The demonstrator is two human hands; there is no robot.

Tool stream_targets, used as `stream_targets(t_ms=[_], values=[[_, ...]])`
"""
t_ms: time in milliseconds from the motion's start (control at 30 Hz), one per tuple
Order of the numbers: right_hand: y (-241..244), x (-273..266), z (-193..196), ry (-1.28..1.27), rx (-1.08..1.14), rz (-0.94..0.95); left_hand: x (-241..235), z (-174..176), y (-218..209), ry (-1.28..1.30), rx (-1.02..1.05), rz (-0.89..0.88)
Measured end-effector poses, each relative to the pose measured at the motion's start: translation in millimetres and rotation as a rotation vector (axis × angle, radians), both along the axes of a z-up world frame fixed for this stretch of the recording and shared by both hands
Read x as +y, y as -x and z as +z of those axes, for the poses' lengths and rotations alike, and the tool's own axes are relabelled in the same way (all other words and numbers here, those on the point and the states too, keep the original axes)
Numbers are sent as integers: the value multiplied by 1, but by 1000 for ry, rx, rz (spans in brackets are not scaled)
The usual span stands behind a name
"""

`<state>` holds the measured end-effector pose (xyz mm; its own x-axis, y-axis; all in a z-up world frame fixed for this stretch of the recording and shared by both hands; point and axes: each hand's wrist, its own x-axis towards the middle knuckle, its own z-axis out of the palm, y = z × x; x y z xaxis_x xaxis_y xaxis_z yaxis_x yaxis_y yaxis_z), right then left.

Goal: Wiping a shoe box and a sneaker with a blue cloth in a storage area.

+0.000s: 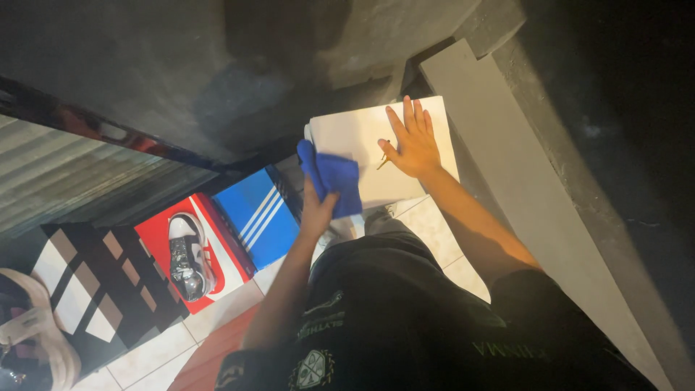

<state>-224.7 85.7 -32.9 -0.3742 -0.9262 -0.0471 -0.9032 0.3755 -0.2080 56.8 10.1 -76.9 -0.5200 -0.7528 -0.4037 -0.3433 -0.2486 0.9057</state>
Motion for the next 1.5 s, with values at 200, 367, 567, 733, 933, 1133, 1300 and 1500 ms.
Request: stream_targets(t_ms=[200, 367, 567, 733, 933, 1133, 1300, 1500], values=[[-4, -3, 8, -30, -2, -1, -42, 5, 25, -66, 193, 89], [-7, -4, 12, -52, -5, -19, -71, 22, 47, -35, 292, 128], [-5, 0, 11, -59, -11, -70, -12, -36, 7, -110, 68, 37], [-11, 0, 15, -66, -24, -68, 26, -6, -12, -223, 150, 64], [-12, -3, 22, -69, -29, -64, -50, 118, 50, -16, 420, 219], [-8, 2, 19, -24, -31, -44, -74, -13, 58, -51, 189, 178], [-8, 2, 18, -48, -51, -60, -6, 24, 17, -68, 27, 65], [-10, -1, 15, 0, -40, -55, 13, 28, 0, -120, -18, 100]])
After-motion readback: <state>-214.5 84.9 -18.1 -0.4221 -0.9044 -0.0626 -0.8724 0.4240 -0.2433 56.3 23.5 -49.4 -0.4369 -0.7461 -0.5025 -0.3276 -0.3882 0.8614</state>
